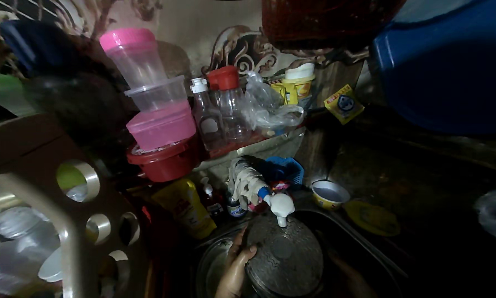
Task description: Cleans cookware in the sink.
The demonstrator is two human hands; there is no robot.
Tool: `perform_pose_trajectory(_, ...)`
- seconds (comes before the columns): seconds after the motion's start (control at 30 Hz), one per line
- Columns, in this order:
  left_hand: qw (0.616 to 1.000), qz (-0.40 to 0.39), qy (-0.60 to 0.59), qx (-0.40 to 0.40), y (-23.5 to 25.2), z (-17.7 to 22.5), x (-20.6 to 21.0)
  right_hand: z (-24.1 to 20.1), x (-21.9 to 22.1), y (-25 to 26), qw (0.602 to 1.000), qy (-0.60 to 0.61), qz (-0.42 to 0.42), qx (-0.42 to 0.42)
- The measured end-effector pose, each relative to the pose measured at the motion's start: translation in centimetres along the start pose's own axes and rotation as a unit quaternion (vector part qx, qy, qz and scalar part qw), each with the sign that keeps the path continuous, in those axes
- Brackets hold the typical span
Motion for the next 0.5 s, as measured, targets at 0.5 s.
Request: perform_pose_trajectory(0.5,0.999,0.013,0.029,-0.004,-0.24,0.08,0.12,-0.03,0.21,-0.18,1.0,0.001,0.014,-0.008)
Point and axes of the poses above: each hand's wrist, its own y-axis towards the middle knuckle, its own x-axis out of the palm, z = x × y, the point moved 1 cm from there along y, towards the middle knuckle, and after that the axes turned 1 degree about -y, right-handed, at the moved point
